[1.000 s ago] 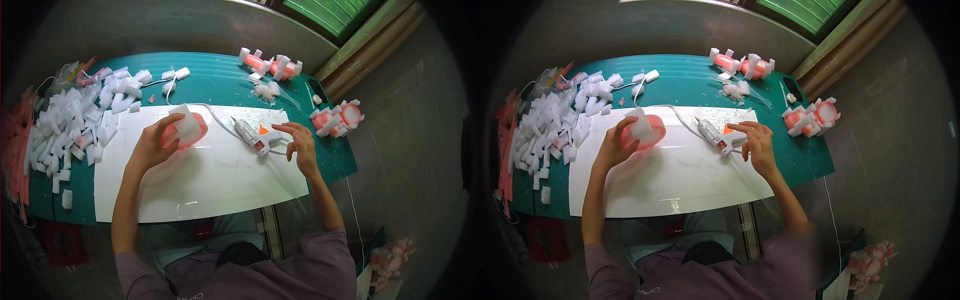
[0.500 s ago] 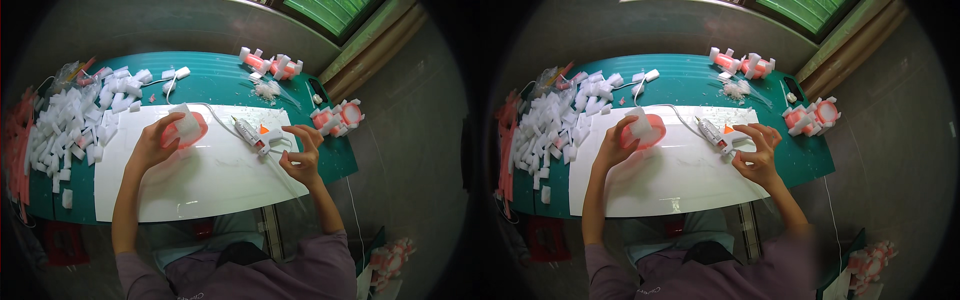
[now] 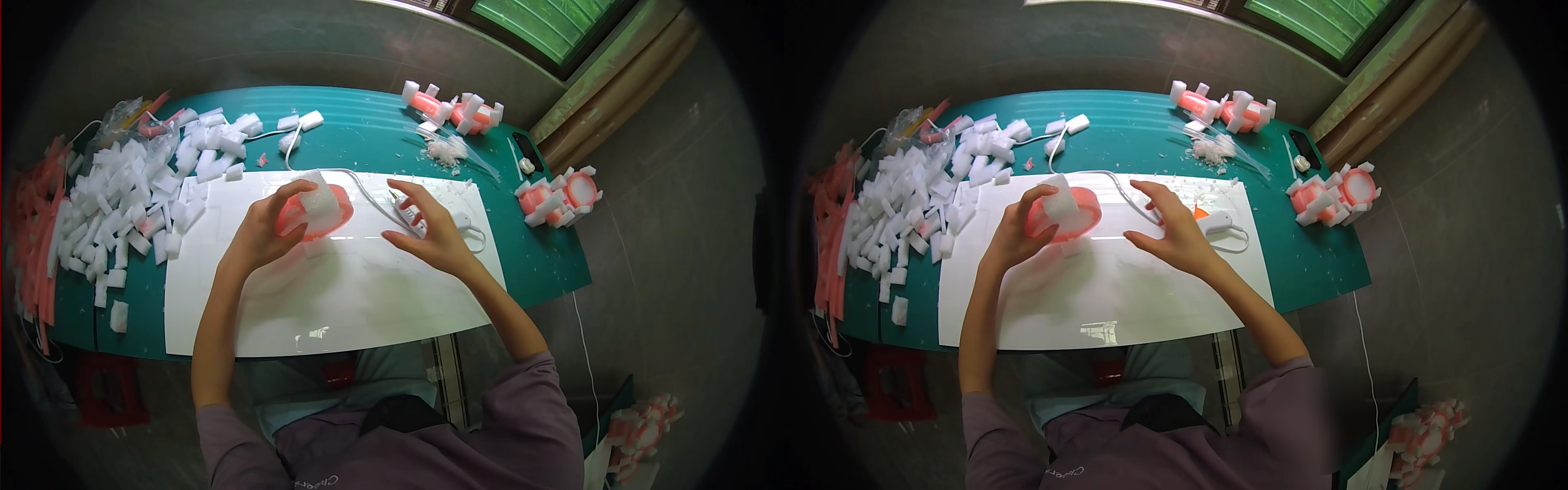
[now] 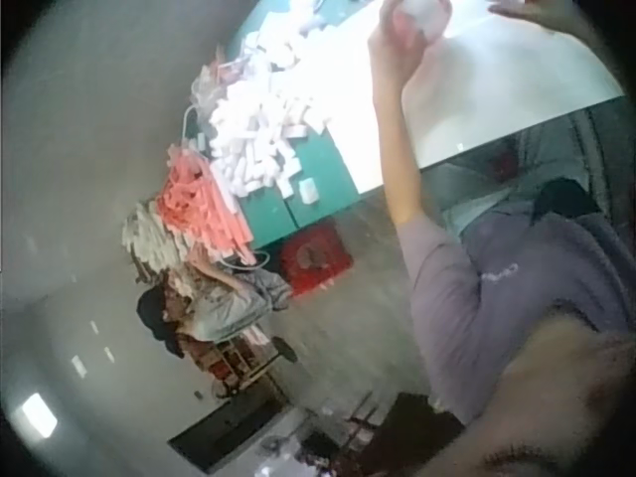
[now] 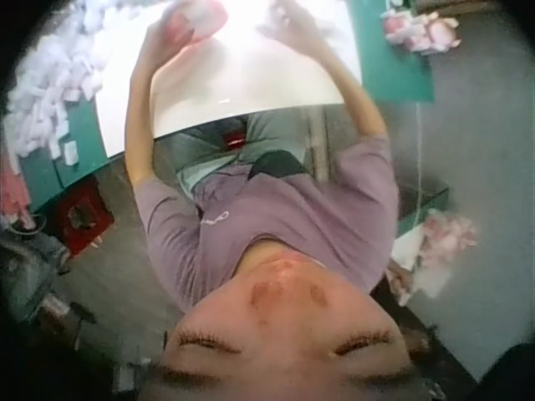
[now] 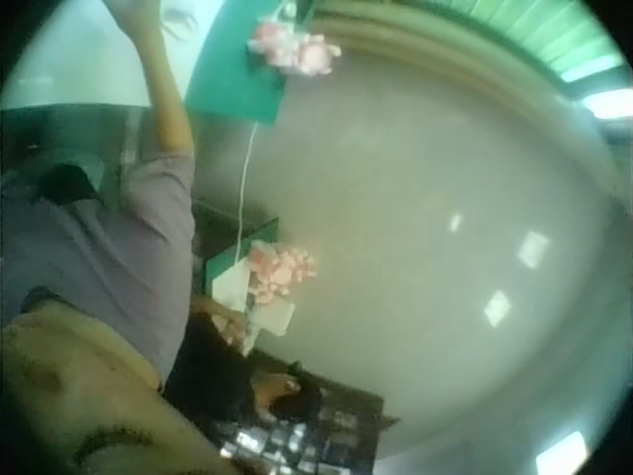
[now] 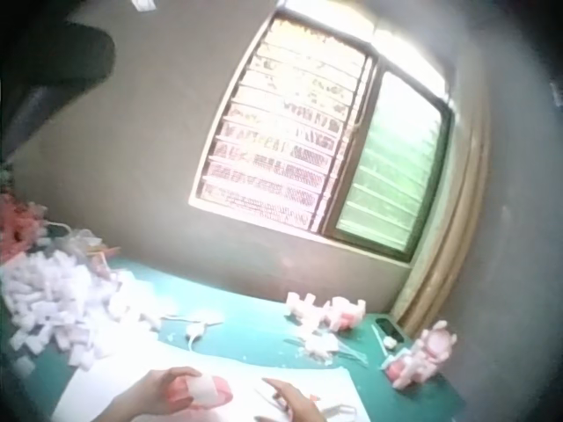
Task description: Assemble small foam blocks onto a pink circular frame using a hot glue gun.
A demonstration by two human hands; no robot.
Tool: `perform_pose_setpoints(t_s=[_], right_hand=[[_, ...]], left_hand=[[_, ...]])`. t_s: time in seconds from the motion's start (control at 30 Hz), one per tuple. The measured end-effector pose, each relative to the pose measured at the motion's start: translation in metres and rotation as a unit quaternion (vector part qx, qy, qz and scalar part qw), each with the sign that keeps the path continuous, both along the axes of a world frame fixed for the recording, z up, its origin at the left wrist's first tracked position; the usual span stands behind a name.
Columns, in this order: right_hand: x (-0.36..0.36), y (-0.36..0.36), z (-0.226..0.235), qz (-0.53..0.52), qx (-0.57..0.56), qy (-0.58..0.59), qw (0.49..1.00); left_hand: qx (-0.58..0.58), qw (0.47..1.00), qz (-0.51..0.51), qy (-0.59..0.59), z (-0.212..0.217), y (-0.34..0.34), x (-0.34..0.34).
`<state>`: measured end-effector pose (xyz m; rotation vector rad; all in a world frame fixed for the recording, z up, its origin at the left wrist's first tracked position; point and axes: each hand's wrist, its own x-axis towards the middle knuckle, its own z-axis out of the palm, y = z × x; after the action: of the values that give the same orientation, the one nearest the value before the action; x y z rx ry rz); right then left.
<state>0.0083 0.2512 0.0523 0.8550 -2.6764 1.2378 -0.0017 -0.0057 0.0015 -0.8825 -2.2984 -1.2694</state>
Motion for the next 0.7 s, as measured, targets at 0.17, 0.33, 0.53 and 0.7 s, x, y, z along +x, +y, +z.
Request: perform_pose_setpoints(t_s=[0.17,0.33,0.53,0.7], right_hand=[[-0.03,-0.028,-0.02,0.054,-0.078,-0.148,0.984],[-0.024,-0.03,-0.01,0.053,-0.175,-0.31,0.933],[0.001,0.038,-0.01,-0.061,-0.342,-0.273,0.897],[0.03,0.185,-0.025,-0.255,-0.525,-0.111,0.804]], left_hand=[[0.076,0.993,-0.019,-0.086,-0.001,0.001,0.0],[0.198,0.952,-0.085,-0.219,0.006,0.004,0.006],[0.249,0.898,-0.196,-0.306,0.003,0.009,0.002],[0.241,0.938,-0.11,-0.224,0.002,0.006,-0.001]])
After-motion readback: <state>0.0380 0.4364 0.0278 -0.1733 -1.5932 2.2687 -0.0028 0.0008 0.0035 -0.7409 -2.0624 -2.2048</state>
